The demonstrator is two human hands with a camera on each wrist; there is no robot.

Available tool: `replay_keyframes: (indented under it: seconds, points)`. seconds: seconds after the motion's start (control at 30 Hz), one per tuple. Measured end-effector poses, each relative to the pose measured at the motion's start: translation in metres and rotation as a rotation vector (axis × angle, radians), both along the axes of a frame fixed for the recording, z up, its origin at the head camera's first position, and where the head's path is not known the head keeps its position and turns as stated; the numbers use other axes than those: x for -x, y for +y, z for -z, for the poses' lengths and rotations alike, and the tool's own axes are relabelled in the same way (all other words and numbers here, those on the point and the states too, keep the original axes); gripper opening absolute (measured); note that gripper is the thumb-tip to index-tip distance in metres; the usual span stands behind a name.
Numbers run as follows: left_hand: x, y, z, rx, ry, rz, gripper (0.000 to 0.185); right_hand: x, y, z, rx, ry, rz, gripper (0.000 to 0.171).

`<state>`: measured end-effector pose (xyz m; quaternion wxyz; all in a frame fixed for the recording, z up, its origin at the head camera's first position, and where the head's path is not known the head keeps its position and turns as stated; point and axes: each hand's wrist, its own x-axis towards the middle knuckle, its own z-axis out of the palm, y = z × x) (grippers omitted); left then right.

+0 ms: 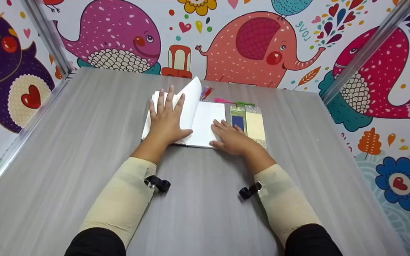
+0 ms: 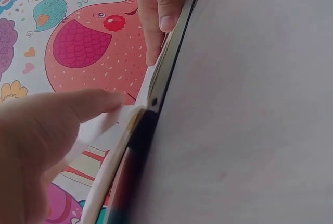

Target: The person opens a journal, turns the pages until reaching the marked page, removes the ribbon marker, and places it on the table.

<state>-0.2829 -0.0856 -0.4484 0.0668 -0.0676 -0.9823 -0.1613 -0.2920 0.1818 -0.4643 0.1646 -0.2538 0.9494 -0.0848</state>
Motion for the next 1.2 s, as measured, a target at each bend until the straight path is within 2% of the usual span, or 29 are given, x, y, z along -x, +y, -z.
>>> replay_keyframes:
  seconds: [0.27,0.57,0.93,1.2]
  points:
    - [0.002,-0.003,0.005,0.017,-0.080,0.038,0.105,0.000,0.000,0.000,0.004,-0.006,0.000,0.083]
    - [0.002,-0.006,0.008,-0.022,-0.207,0.093,0.080,-0.001,0.001,-0.001,0.016,-0.007,-0.014,0.080]
    - [0.001,-0.014,0.014,-0.053,-0.360,0.140,0.078,-0.001,0.001,-0.001,0.024,-0.009,-0.014,0.080]
    - [0.001,-0.016,0.014,-0.073,-0.395,0.146,0.078,-0.001,0.002,-0.001,0.037,0.004,-0.014,0.077]
